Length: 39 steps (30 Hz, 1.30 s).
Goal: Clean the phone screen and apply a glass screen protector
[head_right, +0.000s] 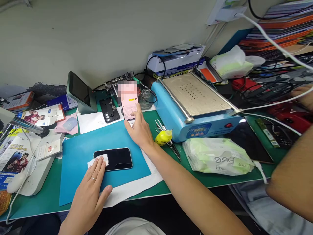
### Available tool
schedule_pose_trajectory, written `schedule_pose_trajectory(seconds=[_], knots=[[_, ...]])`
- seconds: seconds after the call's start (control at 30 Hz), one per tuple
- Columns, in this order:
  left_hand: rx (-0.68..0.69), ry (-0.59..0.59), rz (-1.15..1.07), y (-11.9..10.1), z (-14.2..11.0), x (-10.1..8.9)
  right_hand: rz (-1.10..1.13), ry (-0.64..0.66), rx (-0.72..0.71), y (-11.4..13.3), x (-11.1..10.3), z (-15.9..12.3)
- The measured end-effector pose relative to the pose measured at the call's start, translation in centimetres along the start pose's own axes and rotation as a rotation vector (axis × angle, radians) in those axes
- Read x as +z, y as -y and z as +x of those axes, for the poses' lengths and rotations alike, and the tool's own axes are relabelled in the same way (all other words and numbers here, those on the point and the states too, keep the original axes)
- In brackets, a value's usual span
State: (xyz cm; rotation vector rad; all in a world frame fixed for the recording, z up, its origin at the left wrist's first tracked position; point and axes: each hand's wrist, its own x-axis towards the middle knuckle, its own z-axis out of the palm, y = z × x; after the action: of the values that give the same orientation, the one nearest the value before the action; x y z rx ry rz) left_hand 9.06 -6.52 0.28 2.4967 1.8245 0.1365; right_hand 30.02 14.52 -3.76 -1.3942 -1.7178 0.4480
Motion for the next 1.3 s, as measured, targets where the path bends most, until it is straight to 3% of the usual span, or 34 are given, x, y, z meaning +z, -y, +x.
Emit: schedule_pose_trajectory(seconds=[0.17, 0.37, 0.53, 0.73, 0.97, 1.13, 1.3], knots=[[0.019, -0.012, 0.004, -0.9, 0.7, 0.7, 0.003, 0.021, -0.014, 0.3, -0.2, -0.2], [0.147, 0.053, -0.022, -3.6, 2.9, 1.4, 0.008, 0.005, 0.021, 0.1, -0.1, -0.4], [0.144, 0.031, -0.036, -5.3, 4.0, 2.2, 0.005, 0.012, 0.006, 0.0, 0.0, -0.5], [0.179, -0.060, -0.092, -5.0, 4.0, 2.5, 0.021, -0.011, -0.010, 0.1, -0.2, -0.9], [0.185, -0.085, -0.052, -5.6, 4.1, 2.6, 0.031, -0.022, 0.025, -0.1, -0.2, -1.0], [0.187, -0.044, -0.089, -5.7, 4.0, 2.7, 0.036, -0.007, 0.024, -0.2, -0.2, -1.0], [0.202, 0.048, -0.096, -3.9, 2.8, 1.8, 0.049, 0.009, 0.017, -0.2, -0.3, -1.2]])
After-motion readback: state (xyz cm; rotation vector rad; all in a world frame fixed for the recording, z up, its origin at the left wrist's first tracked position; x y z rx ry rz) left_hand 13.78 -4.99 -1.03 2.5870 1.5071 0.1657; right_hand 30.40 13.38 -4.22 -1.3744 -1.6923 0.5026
